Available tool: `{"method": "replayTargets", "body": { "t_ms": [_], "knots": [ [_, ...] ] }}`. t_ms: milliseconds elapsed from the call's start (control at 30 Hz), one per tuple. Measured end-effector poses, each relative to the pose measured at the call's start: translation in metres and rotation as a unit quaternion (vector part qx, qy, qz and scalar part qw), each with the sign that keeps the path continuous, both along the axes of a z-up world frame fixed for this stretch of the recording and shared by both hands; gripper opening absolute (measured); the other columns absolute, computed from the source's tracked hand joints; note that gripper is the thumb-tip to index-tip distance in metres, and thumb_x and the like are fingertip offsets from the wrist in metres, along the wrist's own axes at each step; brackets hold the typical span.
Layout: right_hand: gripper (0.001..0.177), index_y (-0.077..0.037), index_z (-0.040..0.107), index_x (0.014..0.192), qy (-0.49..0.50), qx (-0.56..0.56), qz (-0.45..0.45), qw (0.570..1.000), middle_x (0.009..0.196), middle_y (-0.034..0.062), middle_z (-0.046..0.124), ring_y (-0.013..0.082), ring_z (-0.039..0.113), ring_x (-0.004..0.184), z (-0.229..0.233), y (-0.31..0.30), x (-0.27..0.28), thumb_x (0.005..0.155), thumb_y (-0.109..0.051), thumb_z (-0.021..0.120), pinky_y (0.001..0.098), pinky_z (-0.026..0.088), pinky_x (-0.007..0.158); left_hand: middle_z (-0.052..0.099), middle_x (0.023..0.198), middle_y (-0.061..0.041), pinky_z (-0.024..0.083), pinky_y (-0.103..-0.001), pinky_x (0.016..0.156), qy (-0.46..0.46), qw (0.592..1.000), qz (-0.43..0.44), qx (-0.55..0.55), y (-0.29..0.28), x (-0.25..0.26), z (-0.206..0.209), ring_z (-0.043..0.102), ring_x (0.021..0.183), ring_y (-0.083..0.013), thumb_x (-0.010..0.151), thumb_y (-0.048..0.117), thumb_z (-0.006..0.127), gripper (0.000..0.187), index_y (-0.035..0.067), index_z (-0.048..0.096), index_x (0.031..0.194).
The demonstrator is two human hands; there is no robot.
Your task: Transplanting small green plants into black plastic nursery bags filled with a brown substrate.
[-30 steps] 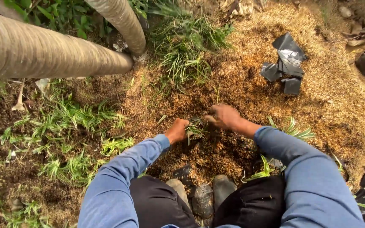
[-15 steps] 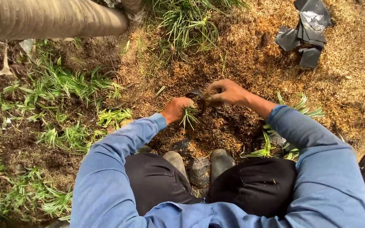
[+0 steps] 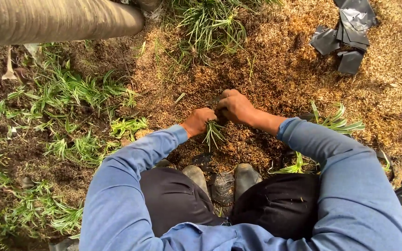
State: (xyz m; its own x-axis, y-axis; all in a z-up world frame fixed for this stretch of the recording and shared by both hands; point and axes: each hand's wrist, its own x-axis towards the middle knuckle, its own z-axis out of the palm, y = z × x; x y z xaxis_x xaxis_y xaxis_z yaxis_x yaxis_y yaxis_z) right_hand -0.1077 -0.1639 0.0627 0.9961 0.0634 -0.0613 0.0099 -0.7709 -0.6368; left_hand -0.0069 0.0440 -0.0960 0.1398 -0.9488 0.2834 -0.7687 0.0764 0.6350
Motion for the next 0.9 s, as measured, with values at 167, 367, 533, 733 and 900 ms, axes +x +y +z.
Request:
{"method": "replayTargets", "body": {
  "t_ms": [167,367,533,733,900],
  "knots": [
    [0.054,-0.008,0.059,0.140,0.252,0.156,-0.180,0.938,0.119,0.0240,0.063,0.0301,0.067,0.096,0.028,0.005,0.020,0.088,0.004,0.068,0.0473,0.061,0.092,0.073,0.079,-0.005,0.061,-0.031,0.081,0.085,0.996,-0.028,0.014,-0.001,-0.001,0.015,0.073,0.079,-0.0213,0.101,0.027,0.066,0.024,0.012,0.073,0.083],
    [0.026,0.002,0.070,0.112,0.255,0.098,-0.137,0.952,0.092,0.0204,0.069,0.0297,0.070,0.087,-0.017,0.006,0.015,0.108,-0.010,0.047,0.0438,0.060,0.085,0.075,0.081,-0.004,0.062,-0.030,0.081,0.068,0.996,-0.032,0.037,-0.012,0.002,0.013,0.075,0.083,-0.0210,0.098,0.016,0.070,0.016,0.014,0.072,0.083],
    [0.031,0.004,0.067,0.126,0.246,0.090,-0.158,0.952,0.095,0.0209,0.070,0.0241,0.069,0.078,0.048,0.001,0.023,0.106,-0.007,0.046,0.0381,0.062,0.075,0.073,0.075,-0.001,0.063,-0.031,0.085,0.080,0.994,-0.030,0.074,-0.022,0.008,0.039,0.074,0.080,-0.0167,0.098,0.006,0.068,0.022,0.016,0.071,0.079],
    [0.036,0.005,0.066,0.122,0.258,0.099,-0.111,0.955,0.113,0.0258,0.069,0.0371,0.070,0.105,0.059,0.002,0.042,0.101,-0.024,0.069,0.0476,0.059,0.091,0.072,0.078,-0.007,0.063,-0.035,0.083,0.083,0.989,-0.057,0.105,-0.014,0.002,0.066,0.074,0.083,-0.0235,0.093,0.000,0.071,0.014,0.010,0.073,0.083],
    [0.024,-0.004,0.076,0.101,0.070,-0.032,-0.005,0.997,0.090,0.0147,0.075,0.0317,0.074,0.090,0.009,-0.002,0.035,0.098,-0.025,0.064,0.0438,0.063,0.080,0.075,0.089,-0.015,0.056,-0.048,0.092,0.295,0.951,-0.035,0.083,-0.017,0.013,0.037,0.072,0.097,-0.0314,0.084,-0.010,0.067,0.018,0.004,0.076,0.088]
  ]
}}
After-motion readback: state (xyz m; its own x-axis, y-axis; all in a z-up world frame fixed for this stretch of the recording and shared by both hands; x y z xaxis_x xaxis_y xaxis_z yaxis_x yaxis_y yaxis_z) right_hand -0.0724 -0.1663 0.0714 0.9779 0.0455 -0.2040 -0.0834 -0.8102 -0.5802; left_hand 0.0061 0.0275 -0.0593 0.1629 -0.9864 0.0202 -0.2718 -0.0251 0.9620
